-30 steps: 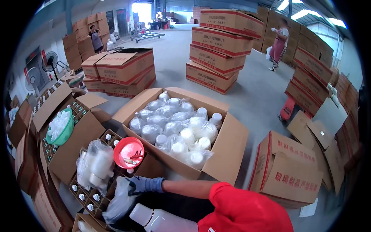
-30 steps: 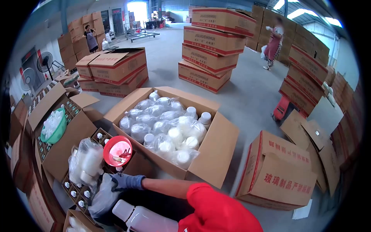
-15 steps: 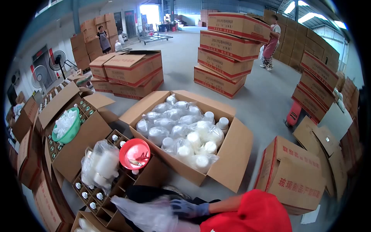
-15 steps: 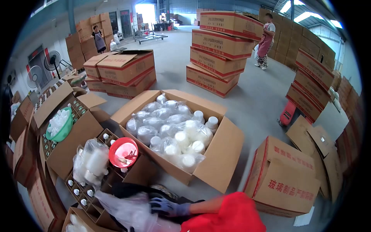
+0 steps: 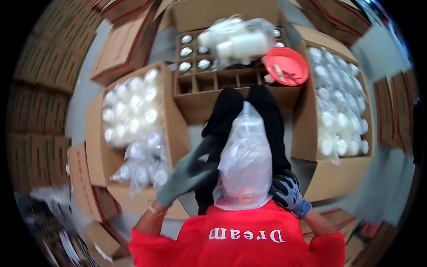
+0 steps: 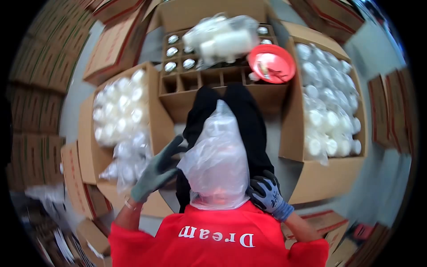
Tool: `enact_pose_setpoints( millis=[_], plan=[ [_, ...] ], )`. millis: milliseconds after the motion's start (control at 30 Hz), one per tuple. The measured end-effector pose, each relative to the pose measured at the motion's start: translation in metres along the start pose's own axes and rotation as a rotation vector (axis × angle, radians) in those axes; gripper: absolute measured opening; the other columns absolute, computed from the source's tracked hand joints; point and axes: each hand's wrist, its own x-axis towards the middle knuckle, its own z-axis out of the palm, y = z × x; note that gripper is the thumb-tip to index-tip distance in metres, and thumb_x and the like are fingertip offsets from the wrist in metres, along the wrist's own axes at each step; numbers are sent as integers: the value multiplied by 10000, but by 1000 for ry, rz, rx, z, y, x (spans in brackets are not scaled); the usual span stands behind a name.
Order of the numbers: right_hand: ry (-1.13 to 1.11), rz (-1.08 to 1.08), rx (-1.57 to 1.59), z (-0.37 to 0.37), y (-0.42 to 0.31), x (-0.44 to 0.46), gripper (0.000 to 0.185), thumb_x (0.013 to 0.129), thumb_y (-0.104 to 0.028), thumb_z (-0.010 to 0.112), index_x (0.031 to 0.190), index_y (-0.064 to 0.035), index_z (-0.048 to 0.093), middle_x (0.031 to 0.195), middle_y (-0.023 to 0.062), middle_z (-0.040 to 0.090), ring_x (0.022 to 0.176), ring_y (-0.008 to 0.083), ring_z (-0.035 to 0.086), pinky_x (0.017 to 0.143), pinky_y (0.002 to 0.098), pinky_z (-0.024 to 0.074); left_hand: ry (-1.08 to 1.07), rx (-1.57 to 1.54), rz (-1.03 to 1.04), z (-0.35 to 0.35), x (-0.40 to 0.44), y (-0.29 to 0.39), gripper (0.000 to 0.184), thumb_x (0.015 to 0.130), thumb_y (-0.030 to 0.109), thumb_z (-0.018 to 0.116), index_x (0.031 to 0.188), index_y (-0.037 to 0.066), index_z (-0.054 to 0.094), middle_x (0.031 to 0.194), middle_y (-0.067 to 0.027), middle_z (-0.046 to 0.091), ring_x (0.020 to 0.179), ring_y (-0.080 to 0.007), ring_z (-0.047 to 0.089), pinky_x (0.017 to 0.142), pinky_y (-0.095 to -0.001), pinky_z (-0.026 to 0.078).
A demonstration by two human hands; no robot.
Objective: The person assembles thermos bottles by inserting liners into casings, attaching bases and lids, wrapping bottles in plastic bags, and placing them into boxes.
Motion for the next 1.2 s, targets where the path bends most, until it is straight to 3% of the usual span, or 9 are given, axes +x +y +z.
enact_pose_setpoints(
  millis=[67,133,333,567,633,667,867,1033,1200],
  plan=[
    [10,-1,44,5,-14,3,383,762,-262,633,1123,-136,624,1216,153,546,1123,362,517,999,588,372,-10,591,148,19,1,-4,843,743,176,732,1435,-44,303,1366,-245,464,1150,-349,571,901,-367,508],
    [10,-17,136,2,-19,2,423,754,-256,636,1165,-155,629,1231,165,539,1128,386,517,994,589,372,75,856,7,36,7,-15,590,779,235,629,1259,-59,453,1051,-257,591,926,-375,624,803,-450,501],
    [114,47,369,4,-70,64,356,785,-138,684,1136,-106,638,1220,181,566,1123,412,536,970,548,410,125,624,133,-42,-100,-163,396,849,264,612,1153,16,553,1190,-233,568,988,-383,593,866,-397,498],
    [211,-147,648,19,-98,263,277,826,-88,620,1096,-27,637,1170,180,618,1112,374,582,954,435,455,648,-1191,77,-41,-198,-187,347,915,143,556,1247,45,523,1280,-83,528,1204,-199,510,1059,-366,398],
    [105,-199,606,21,-110,285,286,814,-86,630,1096,-35,636,1187,173,605,1125,382,570,958,439,452,822,-469,223,-73,-198,-162,402,997,240,421,1352,49,420,1328,-101,497,1233,-249,492,1082,-414,383],
    [40,-235,563,22,-106,290,294,802,-82,637,1093,-39,635,1190,169,601,1132,383,563,964,444,448,958,-913,346,-97,-190,-156,406,995,242,433,1345,36,437,1355,-123,482,1258,-267,474,1096,-445,369],
    [57,-246,-102,21,-37,278,341,755,-100,636,1093,-56,621,1225,156,564,1205,379,492,1039,511,361,1830,-537,346,-260,-150,-255,373,882,82,608,1235,18,507,1143,-128,599,847,-266,661,639,-368,605],
    [39,-221,-288,29,-26,279,358,757,-145,597,1104,-59,621,1238,133,560,1213,362,485,1058,539,333,1780,288,-653,-337,-120,-342,303,858,243,555,967,-24,649,878,-209,680,843,-371,647,731,-420,517],
    [108,-170,-327,42,-25,292,329,741,-155,600,1060,-89,652,1150,88,619,1146,310,539,1040,521,352,917,886,-883,-355,-115,-470,341,851,297,546,982,16,690,1021,-204,674,936,-395,636,822,-446,493]
  ],
)
